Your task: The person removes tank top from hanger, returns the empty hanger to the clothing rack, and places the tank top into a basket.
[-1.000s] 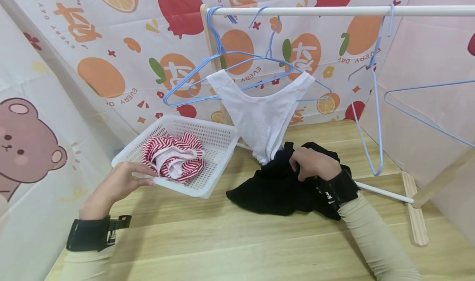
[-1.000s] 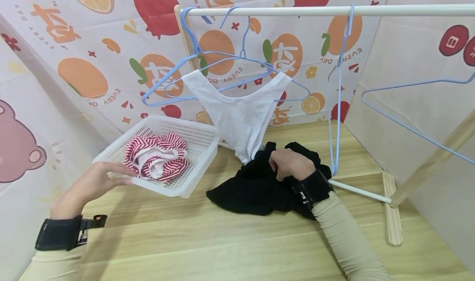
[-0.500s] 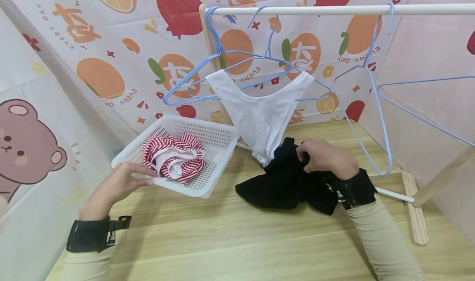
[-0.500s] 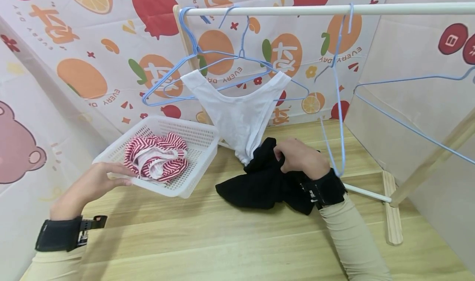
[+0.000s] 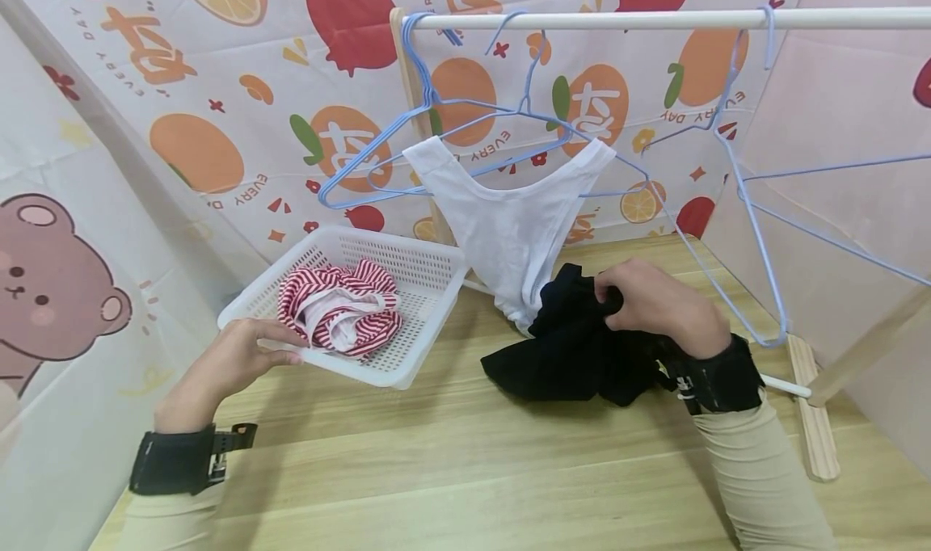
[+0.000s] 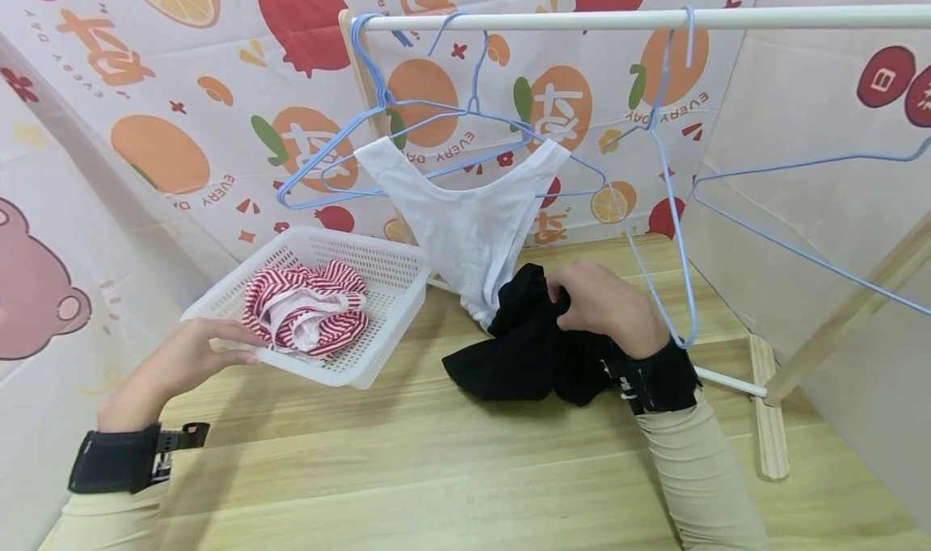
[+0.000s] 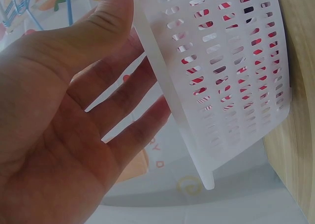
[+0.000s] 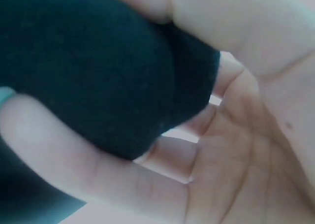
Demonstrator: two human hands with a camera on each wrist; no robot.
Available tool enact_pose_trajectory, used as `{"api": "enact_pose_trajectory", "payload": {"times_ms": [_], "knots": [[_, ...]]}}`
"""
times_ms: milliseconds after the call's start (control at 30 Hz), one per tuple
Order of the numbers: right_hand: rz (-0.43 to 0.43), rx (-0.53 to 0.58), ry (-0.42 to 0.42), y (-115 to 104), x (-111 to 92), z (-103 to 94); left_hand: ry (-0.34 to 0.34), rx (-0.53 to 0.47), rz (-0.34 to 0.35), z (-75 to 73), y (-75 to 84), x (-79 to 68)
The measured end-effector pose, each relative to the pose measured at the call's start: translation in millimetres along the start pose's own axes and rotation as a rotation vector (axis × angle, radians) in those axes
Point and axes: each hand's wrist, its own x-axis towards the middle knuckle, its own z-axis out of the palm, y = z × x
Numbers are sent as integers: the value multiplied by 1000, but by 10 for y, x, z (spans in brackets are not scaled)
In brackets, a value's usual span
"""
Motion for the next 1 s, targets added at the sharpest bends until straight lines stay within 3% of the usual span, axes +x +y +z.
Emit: {"api": "enact_pose_trajectory", "payload": {"times_ms": [700, 1000], "knots": [[-45, -4, 173, -158, -90, -118, -15, 28, -42, -1, 12, 3], [-77, 11, 171, -255, -114, -147, -11, 4, -23, -15, 22, -5]]}}
